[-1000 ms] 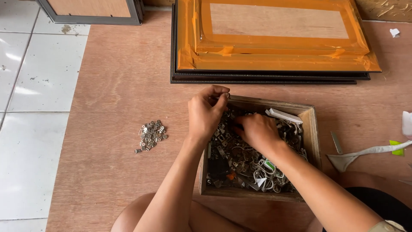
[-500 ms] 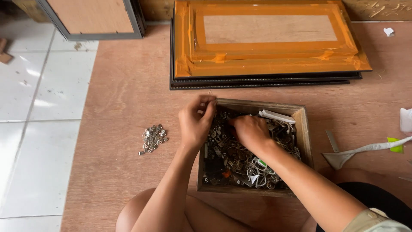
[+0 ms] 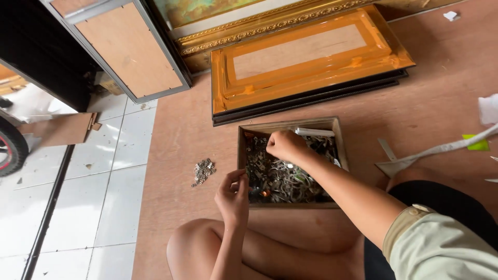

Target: Sorting small metal frame hangers from a box of mixed hardware and placing them in a pile on a wooden surface.

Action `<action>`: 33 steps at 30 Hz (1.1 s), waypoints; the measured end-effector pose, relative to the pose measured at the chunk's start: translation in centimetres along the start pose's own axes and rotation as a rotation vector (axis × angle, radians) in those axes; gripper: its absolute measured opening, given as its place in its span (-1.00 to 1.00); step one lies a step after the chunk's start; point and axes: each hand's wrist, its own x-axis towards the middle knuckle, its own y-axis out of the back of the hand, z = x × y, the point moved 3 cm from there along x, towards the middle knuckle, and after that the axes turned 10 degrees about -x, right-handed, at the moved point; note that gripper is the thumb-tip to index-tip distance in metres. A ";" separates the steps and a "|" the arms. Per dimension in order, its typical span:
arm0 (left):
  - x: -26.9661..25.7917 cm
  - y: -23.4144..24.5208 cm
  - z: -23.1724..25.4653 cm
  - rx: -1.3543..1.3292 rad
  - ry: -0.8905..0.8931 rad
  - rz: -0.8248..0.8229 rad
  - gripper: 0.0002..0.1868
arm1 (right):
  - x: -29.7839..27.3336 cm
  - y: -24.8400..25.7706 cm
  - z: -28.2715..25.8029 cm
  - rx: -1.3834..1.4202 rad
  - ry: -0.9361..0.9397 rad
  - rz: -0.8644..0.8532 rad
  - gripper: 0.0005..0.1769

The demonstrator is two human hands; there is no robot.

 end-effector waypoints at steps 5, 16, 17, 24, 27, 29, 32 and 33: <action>-2.6 -2.8 0.9 -0.042 0.051 -0.003 -0.78 | -5.3 3.6 1.8 0.162 -0.005 0.038 -0.65; -4.3 -7.7 0.0 -0.114 0.148 0.056 -0.78 | -13.3 6.6 1.5 0.417 -0.035 0.075 -0.47; -4.2 -7.8 0.1 -0.106 0.167 0.054 -0.78 | -13.3 6.4 1.9 0.415 -0.027 0.047 -0.53; -4.3 -9.6 -0.8 -0.150 0.300 -0.066 -0.73 | -12.2 5.2 3.3 0.394 0.056 -0.060 -0.55; -5.0 -9.8 -0.8 -0.174 0.331 -0.142 -0.76 | -12.0 4.8 3.5 0.392 0.061 -0.076 -0.59; -5.1 -9.5 -1.2 -0.180 0.316 -0.107 -0.79 | -10.3 3.1 4.6 0.379 0.060 -0.097 -0.59; -4.6 -8.8 -2.0 -0.179 0.292 -0.028 -0.81 | -9.1 1.5 5.2 0.377 0.066 -0.123 -0.57; -4.4 -8.5 -2.3 -0.170 0.281 0.018 -0.81 | -8.9 1.1 5.2 0.388 0.075 -0.129 -0.58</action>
